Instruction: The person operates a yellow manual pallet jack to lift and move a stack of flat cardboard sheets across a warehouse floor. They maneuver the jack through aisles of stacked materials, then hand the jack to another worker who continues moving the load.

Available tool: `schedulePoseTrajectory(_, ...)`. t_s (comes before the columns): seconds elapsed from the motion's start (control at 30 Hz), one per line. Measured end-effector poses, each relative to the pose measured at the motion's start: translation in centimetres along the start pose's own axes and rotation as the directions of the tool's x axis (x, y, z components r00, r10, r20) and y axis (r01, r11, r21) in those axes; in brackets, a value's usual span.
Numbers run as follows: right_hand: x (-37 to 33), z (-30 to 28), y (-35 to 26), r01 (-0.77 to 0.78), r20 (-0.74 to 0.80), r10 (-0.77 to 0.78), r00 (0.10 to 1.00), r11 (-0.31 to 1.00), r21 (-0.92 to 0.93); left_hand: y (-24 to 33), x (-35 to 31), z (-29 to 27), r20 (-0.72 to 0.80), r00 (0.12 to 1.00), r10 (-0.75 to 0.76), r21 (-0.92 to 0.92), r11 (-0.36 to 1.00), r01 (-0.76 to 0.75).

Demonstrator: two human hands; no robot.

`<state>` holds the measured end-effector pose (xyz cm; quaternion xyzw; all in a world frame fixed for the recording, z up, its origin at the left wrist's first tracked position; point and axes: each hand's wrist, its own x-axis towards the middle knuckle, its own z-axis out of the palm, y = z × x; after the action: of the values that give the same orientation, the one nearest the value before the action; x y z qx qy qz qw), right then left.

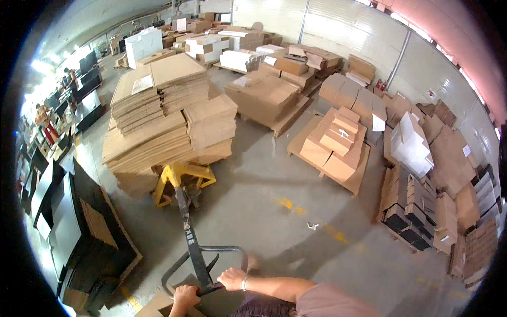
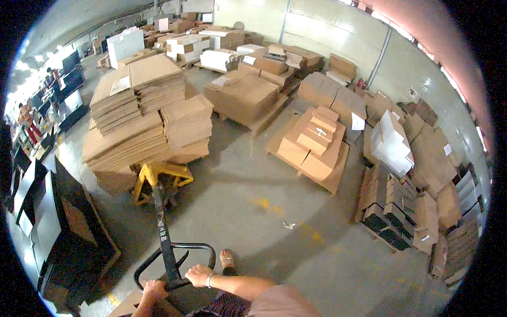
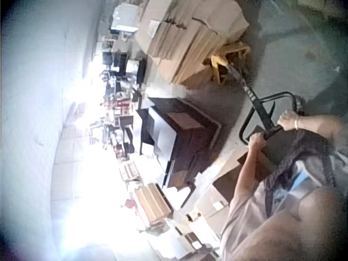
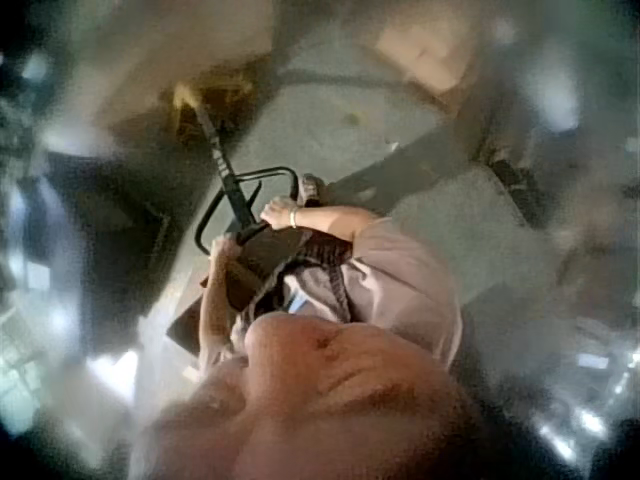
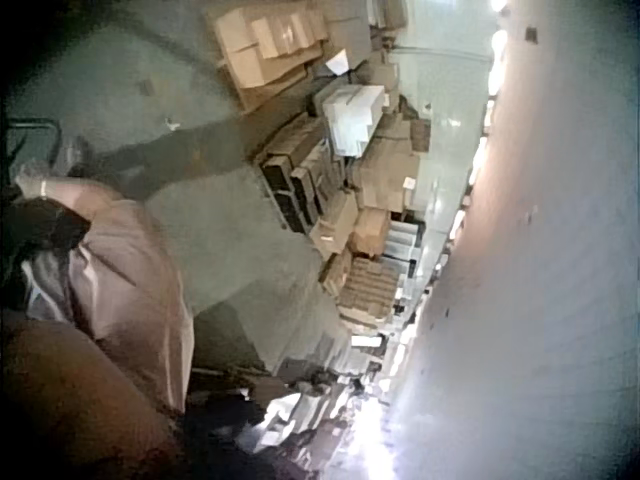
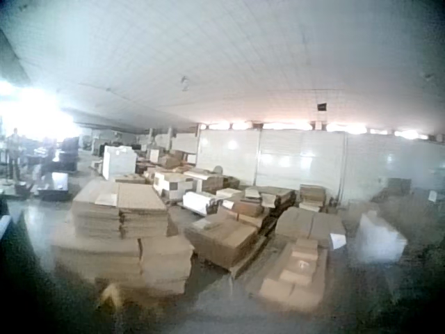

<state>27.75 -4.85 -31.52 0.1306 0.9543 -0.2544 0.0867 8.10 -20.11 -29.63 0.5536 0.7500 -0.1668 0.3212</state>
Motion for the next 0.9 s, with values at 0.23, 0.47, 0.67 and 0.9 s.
schedulePoseTrajectory(0.23,1.0,-5.4,-0.1,-0.023,0.089,0.014,0.996,0.994,0.103,-1.0,0.1,-3.7,-0.100,0.979,0.176,-0.025,0.983,-0.179)
schedulePoseTrajectory(0.47,5.6,-15.8,-3.9,-0.072,0.178,0.076,0.981,0.997,-0.029,-2.5,-4.3,-12.9,-0.355,0.934,-0.041,-0.197,0.980,-0.032)
schedulePoseTrajectory(0.67,2.3,-3.6,-2.9,-0.078,0.116,0.096,0.989,0.986,-0.150,-1.7,-4.0,-3.1,-0.270,0.961,0.055,-0.183,0.977,-0.107)
schedulePoseTrajectory(0.9,2.9,-0.8,-1.2,-0.080,0.273,0.100,0.957,0.993,-0.086,-1.7,-1.1,2.9,-0.397,0.916,0.051,-0.202,0.969,-0.141)
